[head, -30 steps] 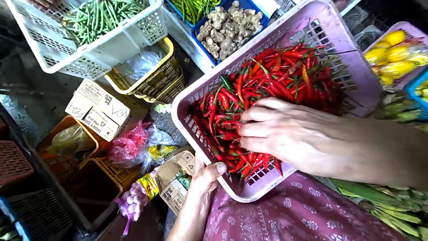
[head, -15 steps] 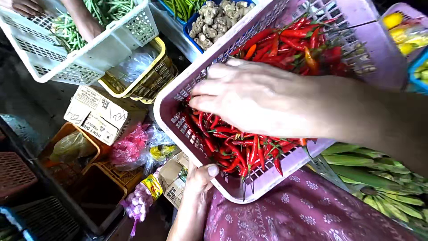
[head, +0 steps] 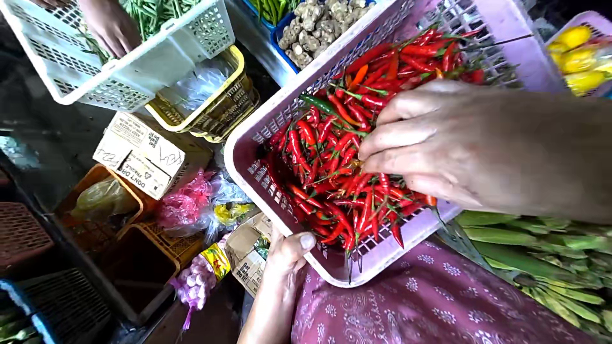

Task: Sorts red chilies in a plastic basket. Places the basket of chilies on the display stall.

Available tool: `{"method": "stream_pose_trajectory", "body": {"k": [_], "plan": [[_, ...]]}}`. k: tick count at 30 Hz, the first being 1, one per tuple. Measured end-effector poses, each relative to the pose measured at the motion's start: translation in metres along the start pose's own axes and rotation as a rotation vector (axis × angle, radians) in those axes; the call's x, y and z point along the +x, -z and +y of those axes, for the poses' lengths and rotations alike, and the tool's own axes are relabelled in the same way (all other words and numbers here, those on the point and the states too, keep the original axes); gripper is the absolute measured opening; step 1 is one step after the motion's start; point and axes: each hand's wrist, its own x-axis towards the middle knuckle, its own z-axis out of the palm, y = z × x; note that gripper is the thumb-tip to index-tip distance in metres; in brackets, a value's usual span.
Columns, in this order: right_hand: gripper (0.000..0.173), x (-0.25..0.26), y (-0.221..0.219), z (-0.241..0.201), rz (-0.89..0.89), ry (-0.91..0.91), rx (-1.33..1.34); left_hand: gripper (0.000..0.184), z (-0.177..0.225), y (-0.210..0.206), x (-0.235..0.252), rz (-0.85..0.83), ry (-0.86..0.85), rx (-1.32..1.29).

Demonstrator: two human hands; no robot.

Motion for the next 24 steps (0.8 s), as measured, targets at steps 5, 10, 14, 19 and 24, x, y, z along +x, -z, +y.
{"method": "stream_pose_trajectory", "body": {"k": [5, 10, 14, 19, 24], "plan": [[0.023, 0.011, -0.001, 0.0, 0.023, -0.089, -0.011, 0.035, -0.001, -0.001, 0.0, -0.003, 0.026, -0.012], [0.021, 0.015, -0.005, -0.005, -0.005, -0.131, -0.053, 0.036, -0.005, -0.001, 0.0, -0.009, 0.011, 0.022], [0.025, 0.016, -0.007, -0.003, -0.009, -0.117, -0.032, 0.037, -0.004, -0.001, 0.002, -0.009, 0.012, 0.032], [0.026, 0.014, -0.005, -0.006, 0.008, -0.128, -0.066, 0.038, -0.004, 0.002, 0.005, -0.04, 0.007, 0.001], [0.022, 0.027, -0.004, -0.012, -0.027, -0.164, -0.155, 0.038, -0.003, -0.001, 0.01, -0.017, 0.023, 0.0]]}}
